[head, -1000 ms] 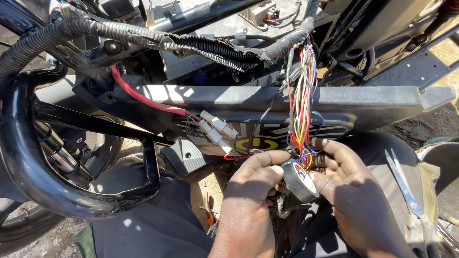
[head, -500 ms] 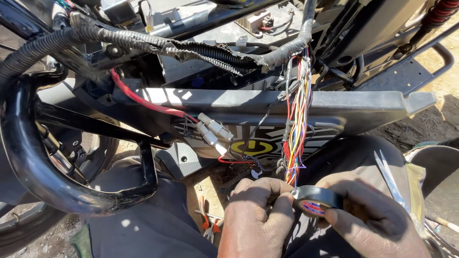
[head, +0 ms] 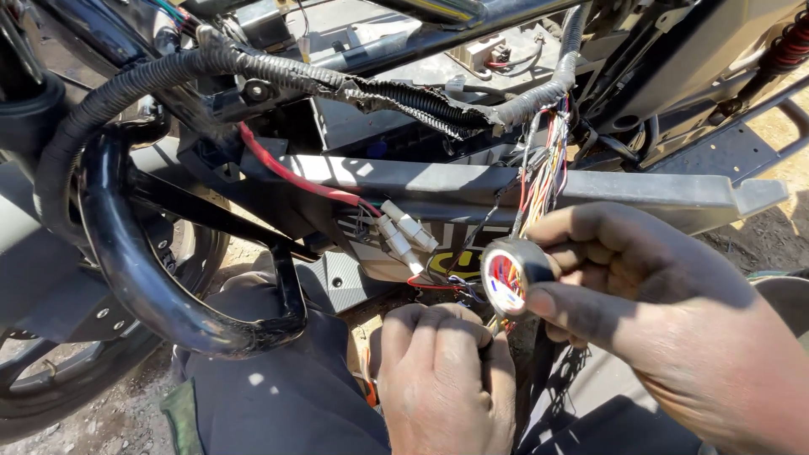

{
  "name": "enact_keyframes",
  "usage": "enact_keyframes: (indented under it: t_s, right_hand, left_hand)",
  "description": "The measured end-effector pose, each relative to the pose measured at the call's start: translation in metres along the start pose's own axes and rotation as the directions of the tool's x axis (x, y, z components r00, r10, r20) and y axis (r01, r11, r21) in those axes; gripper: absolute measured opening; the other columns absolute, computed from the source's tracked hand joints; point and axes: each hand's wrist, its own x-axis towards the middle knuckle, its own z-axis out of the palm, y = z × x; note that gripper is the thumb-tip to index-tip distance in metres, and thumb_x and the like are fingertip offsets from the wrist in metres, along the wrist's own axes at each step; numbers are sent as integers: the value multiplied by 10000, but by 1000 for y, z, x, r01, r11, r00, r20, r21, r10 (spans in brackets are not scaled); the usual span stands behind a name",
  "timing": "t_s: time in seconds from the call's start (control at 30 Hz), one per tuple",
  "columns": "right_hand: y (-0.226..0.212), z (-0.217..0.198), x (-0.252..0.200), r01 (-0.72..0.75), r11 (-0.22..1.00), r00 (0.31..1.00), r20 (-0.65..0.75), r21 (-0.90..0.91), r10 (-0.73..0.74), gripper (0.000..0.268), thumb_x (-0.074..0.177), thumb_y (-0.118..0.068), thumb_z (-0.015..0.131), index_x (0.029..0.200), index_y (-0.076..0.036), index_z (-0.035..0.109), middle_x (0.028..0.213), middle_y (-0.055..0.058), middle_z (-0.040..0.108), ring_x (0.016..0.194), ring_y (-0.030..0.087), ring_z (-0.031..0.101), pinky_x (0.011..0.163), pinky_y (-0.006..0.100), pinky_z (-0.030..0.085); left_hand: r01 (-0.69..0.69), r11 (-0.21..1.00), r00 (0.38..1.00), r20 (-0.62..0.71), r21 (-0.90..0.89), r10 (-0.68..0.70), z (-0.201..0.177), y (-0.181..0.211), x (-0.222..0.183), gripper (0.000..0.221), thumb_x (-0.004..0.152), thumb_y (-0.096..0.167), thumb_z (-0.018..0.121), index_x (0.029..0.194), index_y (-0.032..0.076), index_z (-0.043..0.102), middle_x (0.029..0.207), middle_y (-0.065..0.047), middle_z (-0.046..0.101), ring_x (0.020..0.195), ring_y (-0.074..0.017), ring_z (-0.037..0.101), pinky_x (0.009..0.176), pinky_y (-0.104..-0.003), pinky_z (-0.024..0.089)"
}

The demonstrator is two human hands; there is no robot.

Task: Repairing and securing a motorcycle wiring harness by applying electrical tape and checking connectors.

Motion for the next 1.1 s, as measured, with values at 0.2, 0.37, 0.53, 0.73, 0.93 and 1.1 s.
enact_keyframes:
  t_s: [0.2,0.37,0.53,0.73,0.93,1.1]
  right_hand:
    - [-14,40,15,-116,984,977,165,-135,137,403,814,149,751,1195,44,832,829,219,789,783,249,711,696,317,530]
    - [11,18,25,662,566,747,497,-491,-442,367,892,-208,574,1206,-118,741,1277,58,746,1189,208,692,1007,360,500]
    - [48,25,-12,376,898,894,-164,-230,-416,304,836,-11,645,1132,-84,656,1038,52,656,868,143,691,740,236,506]
    - [42,28,-9,-318,916,938,-59,247,341,621,651,53,637,1270,86,652,1097,291,753,1007,372,679,902,457,512]
    - [76,18,-4,-230,921,973,55,316,224,330,781,82,691,1104,104,628,910,234,658,822,279,604,701,409,499]
    - [83,16,-4,-144,982,989,-15,119,147,66,828,56,595,884,27,576,816,117,558,754,188,461,629,366,421]
  left_hand:
    - [-244,911,908,-251,332,335,-10,8,13,205,954,94,525,755,50,548,1045,-158,649,978,-335,616,853,-438,514]
    - [-228,973,957,-191,-25,219,-17,11,19,141,943,9,543,808,-33,533,1060,-252,570,996,-425,624,893,-496,580]
    - [50,966,993,-94,-254,-76,-5,3,11,58,822,21,642,812,47,591,1113,-96,728,1038,-267,684,907,-374,539]
    - [129,946,988,-47,-298,-150,0,7,5,102,822,48,670,776,83,586,1076,-41,748,1051,-212,716,877,-336,564]
    - [149,960,987,-18,-238,-157,5,8,-1,111,798,87,706,771,121,604,1060,-8,743,919,-186,730,743,-324,568]
    - [405,851,912,92,-333,-399,11,11,-3,165,835,121,749,739,130,615,980,39,697,580,-111,601,520,-268,496]
